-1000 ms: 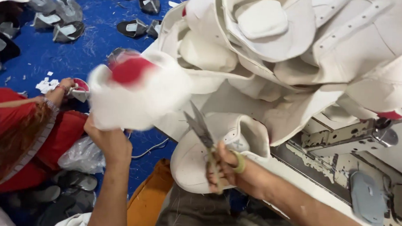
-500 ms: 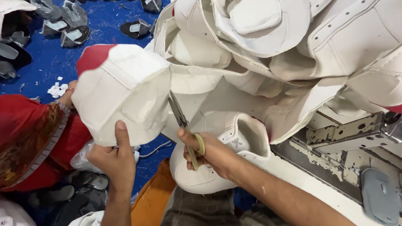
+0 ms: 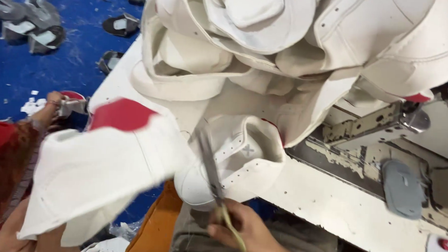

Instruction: The person trims excess threads and material from shoe uppers using a pair of scissors.

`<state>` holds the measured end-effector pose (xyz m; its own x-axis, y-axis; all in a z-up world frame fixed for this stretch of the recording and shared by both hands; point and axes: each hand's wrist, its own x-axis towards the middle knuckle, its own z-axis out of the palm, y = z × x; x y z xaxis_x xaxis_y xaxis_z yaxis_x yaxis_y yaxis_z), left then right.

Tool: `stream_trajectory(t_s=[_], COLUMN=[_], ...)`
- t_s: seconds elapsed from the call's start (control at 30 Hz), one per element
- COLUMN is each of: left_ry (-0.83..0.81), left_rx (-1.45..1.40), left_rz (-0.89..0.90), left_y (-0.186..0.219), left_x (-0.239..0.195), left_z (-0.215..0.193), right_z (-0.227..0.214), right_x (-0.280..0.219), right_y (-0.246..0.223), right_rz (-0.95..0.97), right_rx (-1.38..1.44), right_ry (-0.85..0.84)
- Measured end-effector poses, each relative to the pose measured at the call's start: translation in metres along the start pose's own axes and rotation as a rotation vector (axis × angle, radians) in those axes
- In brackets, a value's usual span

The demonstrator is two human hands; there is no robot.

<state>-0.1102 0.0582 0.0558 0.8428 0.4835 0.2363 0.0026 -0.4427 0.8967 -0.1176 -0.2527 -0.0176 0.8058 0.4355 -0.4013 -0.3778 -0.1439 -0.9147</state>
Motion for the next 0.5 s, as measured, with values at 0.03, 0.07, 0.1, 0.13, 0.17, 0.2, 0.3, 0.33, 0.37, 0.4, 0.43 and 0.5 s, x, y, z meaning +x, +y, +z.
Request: stream_trajectory(t_s=[0.03, 0.07, 0.1, 0.13, 0.17, 0.2, 0.3, 0.33, 0.37, 0.4, 0.43, 0.5], left_ry=[-0.013, -0.110, -0.207, -0.219, -0.313, -0.406, -0.373, -0.373, -0.507, -0.629, -0.616, -0.646], left_rx=[-0.003, -0.063, -0.123, -0.129, -0.190, -0.247, -0.470, -0.467, -0.550, -0.633, -0.632, 0.067], left_rz=[-0.005, -0.027, -0.049, -0.053, -0.073, -0.089, -0.444, -0.454, -0.467, -0.479, -0.490, 0.019], left_y=[-0.012, -0.024, -0.036, -0.043, -0.048, -0.054, 0.014, 0.007, -0.001, -0.010, -0.014, -0.022], left_x=[0.000, 0.000, -0.001, -0.003, -0.005, -0.005, -0.015, -0.008, -0.001, 0.005, 0.014, 0.035], left_z=[-0.001, 0.000, 0.001, 0.004, 0.007, 0.008, 0.058, 0.076, 0.093, 0.108, 0.128, 0.166], right_z=[-0.005, -0.010, -0.015, -0.022, -0.028, -0.032, -0.050, -0.047, -0.043, -0.040, -0.035, -0.028], right_x=[-0.012, -0.026, -0.041, -0.054, -0.068, -0.080, -0.107, -0.112, -0.117, -0.120, -0.123, -0.123], right_y=[0.009, 0.018, 0.027, 0.047, 0.067, 0.087, 0.124, 0.123, 0.121, 0.120, 0.118, 0.112], right_rz=[0.009, 0.049, 0.088, 0.094, -0.161, -0.421, -0.454, -0.443, -0.487, -0.530, -0.519, -0.518], right_rx=[0.003, 0.086, 0.168, 0.168, 0.174, 0.178, 0.194, 0.193, 0.293, 0.392, 0.390, 0.257], right_ry=[0.011, 0.196, 0.382, 0.395, 0.473, 0.548, 0.688, 0.687, 0.759, 0.819, 0.808, 0.809])
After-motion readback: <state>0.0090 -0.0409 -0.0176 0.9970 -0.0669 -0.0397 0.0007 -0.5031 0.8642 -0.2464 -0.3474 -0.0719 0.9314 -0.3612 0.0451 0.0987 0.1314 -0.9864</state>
